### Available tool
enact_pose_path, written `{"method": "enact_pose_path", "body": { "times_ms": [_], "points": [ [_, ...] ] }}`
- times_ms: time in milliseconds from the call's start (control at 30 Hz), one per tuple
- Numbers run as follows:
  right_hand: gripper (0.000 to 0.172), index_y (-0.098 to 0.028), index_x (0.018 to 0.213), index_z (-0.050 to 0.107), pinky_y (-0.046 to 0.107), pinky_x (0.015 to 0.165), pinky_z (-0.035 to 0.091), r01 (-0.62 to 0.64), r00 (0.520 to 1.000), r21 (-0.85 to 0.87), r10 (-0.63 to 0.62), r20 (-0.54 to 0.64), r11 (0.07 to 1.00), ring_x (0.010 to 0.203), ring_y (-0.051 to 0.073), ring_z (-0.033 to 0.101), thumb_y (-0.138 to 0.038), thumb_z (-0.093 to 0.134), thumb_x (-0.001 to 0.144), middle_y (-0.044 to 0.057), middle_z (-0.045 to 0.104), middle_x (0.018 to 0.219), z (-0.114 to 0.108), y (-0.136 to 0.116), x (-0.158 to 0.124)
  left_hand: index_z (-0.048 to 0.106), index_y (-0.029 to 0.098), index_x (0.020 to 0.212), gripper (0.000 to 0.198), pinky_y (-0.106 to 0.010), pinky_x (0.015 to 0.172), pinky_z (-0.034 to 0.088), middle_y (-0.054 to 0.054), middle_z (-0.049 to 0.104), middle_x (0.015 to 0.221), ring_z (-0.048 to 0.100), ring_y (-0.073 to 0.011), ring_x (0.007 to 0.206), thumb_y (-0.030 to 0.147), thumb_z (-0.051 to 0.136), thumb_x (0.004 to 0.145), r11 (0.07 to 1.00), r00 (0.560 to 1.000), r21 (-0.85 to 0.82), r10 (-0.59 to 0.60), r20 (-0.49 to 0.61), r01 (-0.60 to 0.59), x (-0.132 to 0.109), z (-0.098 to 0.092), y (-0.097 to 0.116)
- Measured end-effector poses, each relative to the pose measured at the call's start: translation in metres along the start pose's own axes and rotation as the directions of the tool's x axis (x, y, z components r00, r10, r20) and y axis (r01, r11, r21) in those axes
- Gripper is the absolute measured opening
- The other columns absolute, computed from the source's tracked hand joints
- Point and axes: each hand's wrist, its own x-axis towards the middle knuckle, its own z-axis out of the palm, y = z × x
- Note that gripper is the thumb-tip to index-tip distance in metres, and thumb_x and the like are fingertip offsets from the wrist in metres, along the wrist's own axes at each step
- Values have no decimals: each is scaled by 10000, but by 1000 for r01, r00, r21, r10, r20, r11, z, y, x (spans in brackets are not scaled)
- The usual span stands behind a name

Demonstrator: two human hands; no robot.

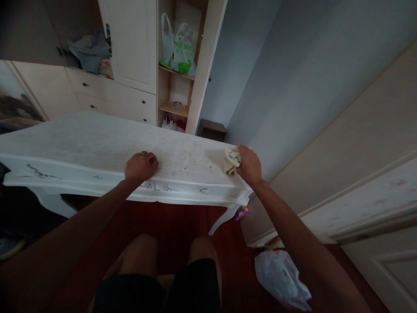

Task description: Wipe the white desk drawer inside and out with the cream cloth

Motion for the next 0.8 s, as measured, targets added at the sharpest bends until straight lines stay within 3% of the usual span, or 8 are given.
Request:
{"method": "enact_pose_path", "body": {
  "times_ms": [100,267,367,500,600,700,733,800],
  "points": [
    [639,-140,1488,502,522,1198,330,69,953,19,-71,295,997,1426,330,445,-268,586,868,187,523,1518,41,-18,-8,735,166,1014,353,-399,794,506,-163,707,1070,657,-324,1023,301,422,921,1000,1000,0,-5,-2,5,0,1,-1],
    [670,-184,1512,490,574,1238,242,-57,978,150,25,208,987,1541,328,272,-348,599,871,157,357,1648,87,-23,-25,734,182,1014,337,-399,798,513,-156,706,1075,650,-315,1033,300,430,927,1000,1000,-11,8,1,-8,0,1,-2],
    [766,-155,1538,455,582,1245,211,-88,967,227,28,252,970,1570,343,203,-417,642,843,180,271,1684,92,-9,-25,734,173,1027,349,-403,794,517,-163,706,1085,653,-317,1033,298,420,938,1000,1000,-10,2,8,-1,0,-1,-1],
    [847,-152,1543,453,580,1256,172,-153,925,341,13,380,928,1588,341,145,-417,700,777,179,243,1694,79,3,-18,732,158,1024,353,-405,794,518,-171,706,1096,658,-324,1038,295,418,943,1000,1000,2,4,21,-4,-1,-4,1],
    [776,-192,1460,554,543,1242,255,-304,912,553,70,403,775,1544,318,303,-402,729,734,154,387,1638,65,10,-11,734,157,1040,361,-405,798,518,-177,704,1104,658,-326,1039,297,415,947,1000,999,4,21,26,-21,-1,-3,0],
    [541,-207,1264,672,482,1132,443,-372,923,777,291,252,508,1351,273,571,-398,701,759,138,629,1440,54,23,-7,735,163,1056,355,-403,811,517,-174,706,1102,659,-322,1037,293,425,938,999,999,-1,38,33,-38,0,-2,-2],
    [456,-207,1176,698,456,1070,499,-374,896,811,402,190,450,1247,252,643,-392,699,759,126,700,1332,51,30,-6,734,166,1060,352,-403,816,516,-172,706,1101,659,-321,1037,291,430,935,999,999,-1,40,36,-40,1,-2,-3],
    [308,-195,991,717,387,918,578,-424,776,814,623,100,397,993,201,723,-366,709,735,84,779,1072,47,43,-8,732,170,1066,352,-403,826,514,-168,707,1102,658,-319,1040,293,429,933,999,999,2,38,37,-38,1,-1,-3]
  ]
}}
